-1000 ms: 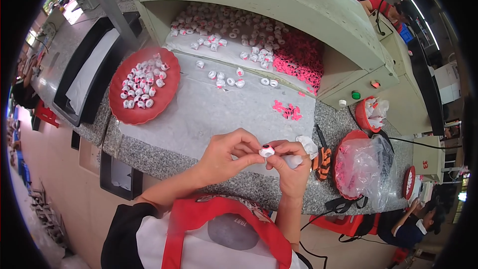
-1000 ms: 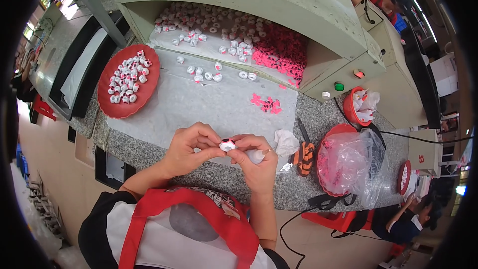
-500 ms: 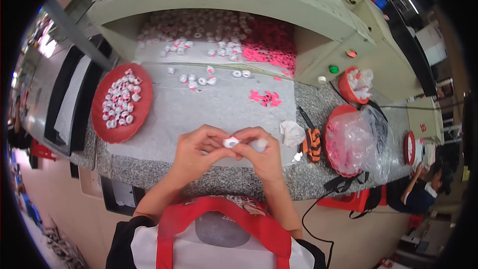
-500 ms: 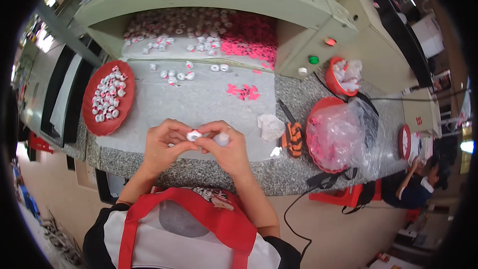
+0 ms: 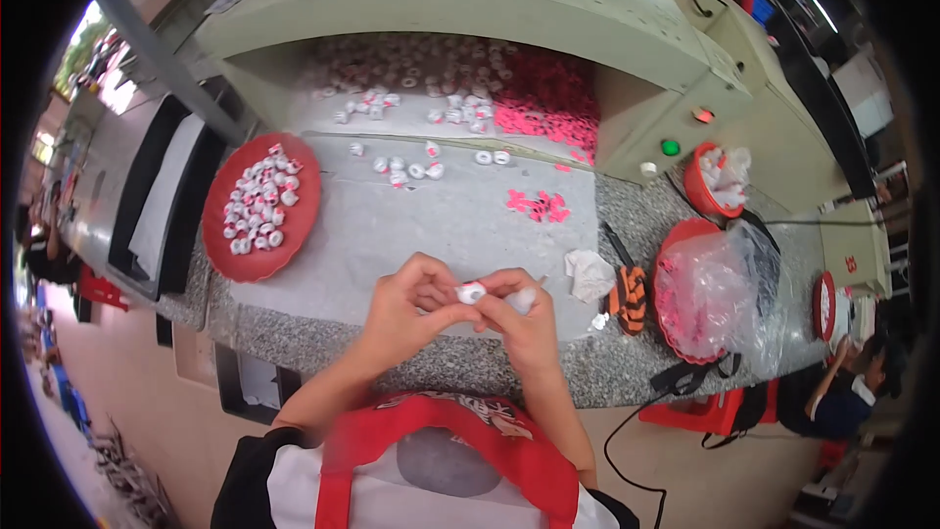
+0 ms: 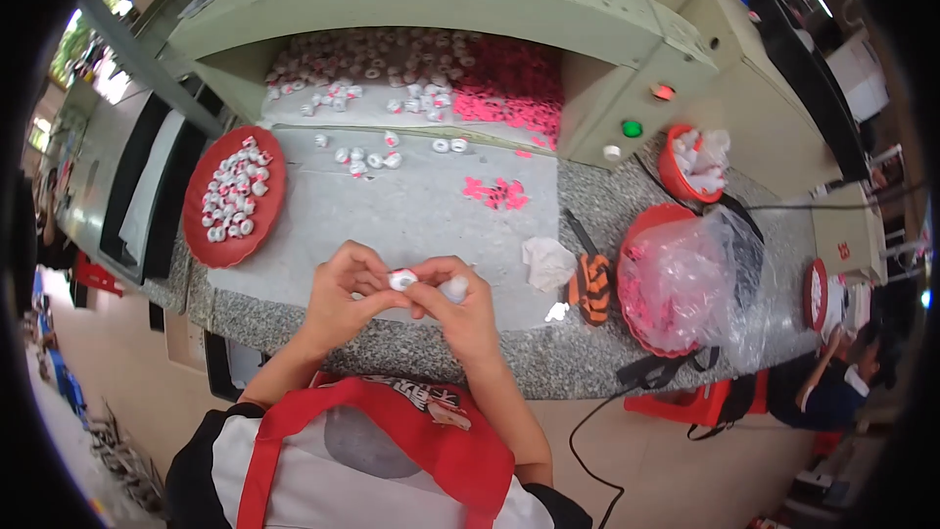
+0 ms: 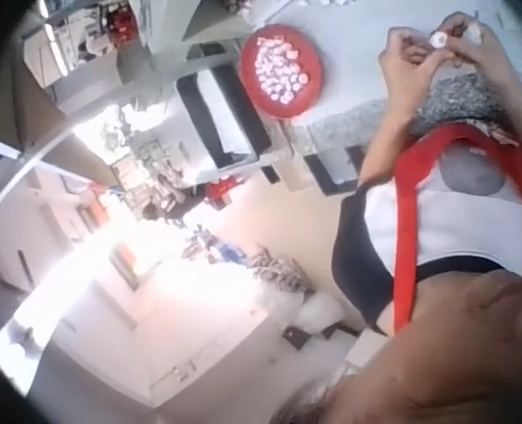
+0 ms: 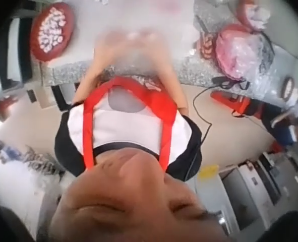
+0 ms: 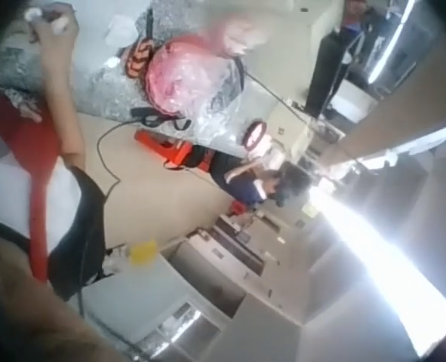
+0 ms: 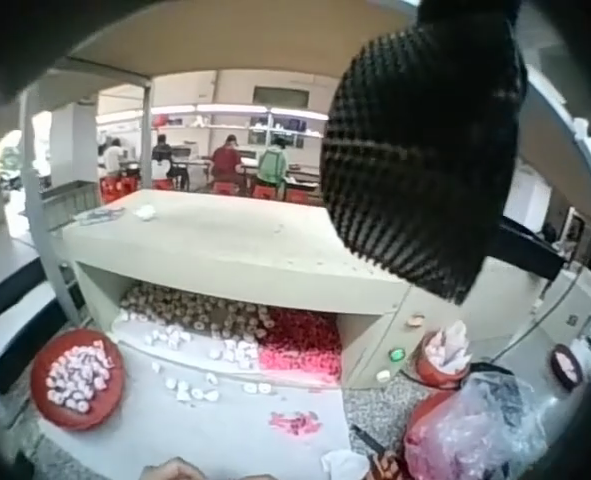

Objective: Gluing small pink bow accessories onto plastic toy heads at a factory workbench.

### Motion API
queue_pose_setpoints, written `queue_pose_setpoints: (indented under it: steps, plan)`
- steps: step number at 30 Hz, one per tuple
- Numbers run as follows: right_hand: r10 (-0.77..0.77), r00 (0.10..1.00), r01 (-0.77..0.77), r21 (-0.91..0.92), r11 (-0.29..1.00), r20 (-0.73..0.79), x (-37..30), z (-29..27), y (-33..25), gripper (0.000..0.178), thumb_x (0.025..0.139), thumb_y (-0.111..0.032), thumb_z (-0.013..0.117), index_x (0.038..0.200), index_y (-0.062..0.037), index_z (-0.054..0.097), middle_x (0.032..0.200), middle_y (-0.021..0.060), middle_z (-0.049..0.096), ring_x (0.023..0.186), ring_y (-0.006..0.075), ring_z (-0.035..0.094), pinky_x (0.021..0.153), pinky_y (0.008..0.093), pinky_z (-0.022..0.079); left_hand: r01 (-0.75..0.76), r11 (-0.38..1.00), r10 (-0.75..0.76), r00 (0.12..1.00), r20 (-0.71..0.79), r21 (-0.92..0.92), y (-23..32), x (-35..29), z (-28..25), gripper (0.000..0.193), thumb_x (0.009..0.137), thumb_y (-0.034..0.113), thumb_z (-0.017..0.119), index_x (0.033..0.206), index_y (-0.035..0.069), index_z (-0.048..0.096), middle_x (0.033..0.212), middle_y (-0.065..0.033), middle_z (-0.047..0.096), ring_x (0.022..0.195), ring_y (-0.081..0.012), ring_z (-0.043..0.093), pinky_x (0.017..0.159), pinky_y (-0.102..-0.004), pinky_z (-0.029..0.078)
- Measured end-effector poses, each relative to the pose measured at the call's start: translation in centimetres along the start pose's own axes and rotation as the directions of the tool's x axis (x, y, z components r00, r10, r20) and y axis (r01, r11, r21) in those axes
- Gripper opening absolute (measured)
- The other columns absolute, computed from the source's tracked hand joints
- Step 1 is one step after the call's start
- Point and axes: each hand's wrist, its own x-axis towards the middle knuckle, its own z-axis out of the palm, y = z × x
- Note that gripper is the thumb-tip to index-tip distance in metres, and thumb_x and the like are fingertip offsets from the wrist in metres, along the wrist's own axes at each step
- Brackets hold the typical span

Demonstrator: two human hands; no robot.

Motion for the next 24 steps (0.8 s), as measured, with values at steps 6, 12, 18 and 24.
queue_pose_setpoints:
  steps: [6,12,18,24]
  plan:
    - [-0.058,0.997,0.063,0.118,0.991,-0.044,-0.6,-0.4,0.4,0.015,0.076,-0.001,0.058,0.089,-0.0009,0.05,0.083,0.0116,0.06,0.058,0.0133,0.055,0.05,0.0225,0.043,-0.082,0.995,0.073,0.985,0.155,0.054,1.0,-0.1,0.4,0.037,0.067,-0.001,0.07,0.097,0.0,0.049,0.074,-0.0052,0.059,0.067,-0.0096,0.059,0.06,-0.0225,0.049]
    - [-0.07,0.992,0.092,0.22,0.971,-0.106,-1.0,-1.2,1.4,0.017,0.077,-0.002,0.058,0.09,-0.0022,0.047,0.084,0.0131,0.059,0.057,0.0147,0.055,0.05,0.0249,0.045,0.125,0.988,-0.103,0.971,0.215,-0.093,0.2,0.6,1.1,0.039,0.068,-0.002,0.069,0.101,0.001,0.05,0.082,-0.006,0.057,0.075,-0.0117,0.06,0.067,-0.0236,0.049]
    - [-0.309,0.88,0.162,-0.384,0.909,-0.362,-1.4,-4.3,0.3,0.014,0.074,-0.007,0.064,0.084,-0.0007,0.058,0.091,0.0078,0.059,0.065,0.018,0.058,0.059,0.0282,0.048,0.15,0.933,-0.095,0.979,0.179,-0.326,-1.4,0.8,2.4,0.031,0.072,-0.011,0.059,0.099,0.0,0.049,0.106,-0.0134,0.053,0.092,-0.0219,0.059,0.078,-0.029,0.049]
    - [-0.536,0.744,-0.413,-0.905,0.101,-0.399,0.3,-10.9,0.6,0.016,0.07,-0.009,0.065,0.084,-0.003,0.061,0.088,0.0122,0.06,0.06,0.0246,0.057,0.062,0.0329,0.046,0.111,0.988,-0.089,0.978,0.188,-0.109,-1.3,1.4,4.0,0.028,0.074,-0.007,0.061,0.098,0.0,0.05,0.092,-0.0122,0.06,0.085,-0.017,0.061,0.075,-0.0261,0.05]
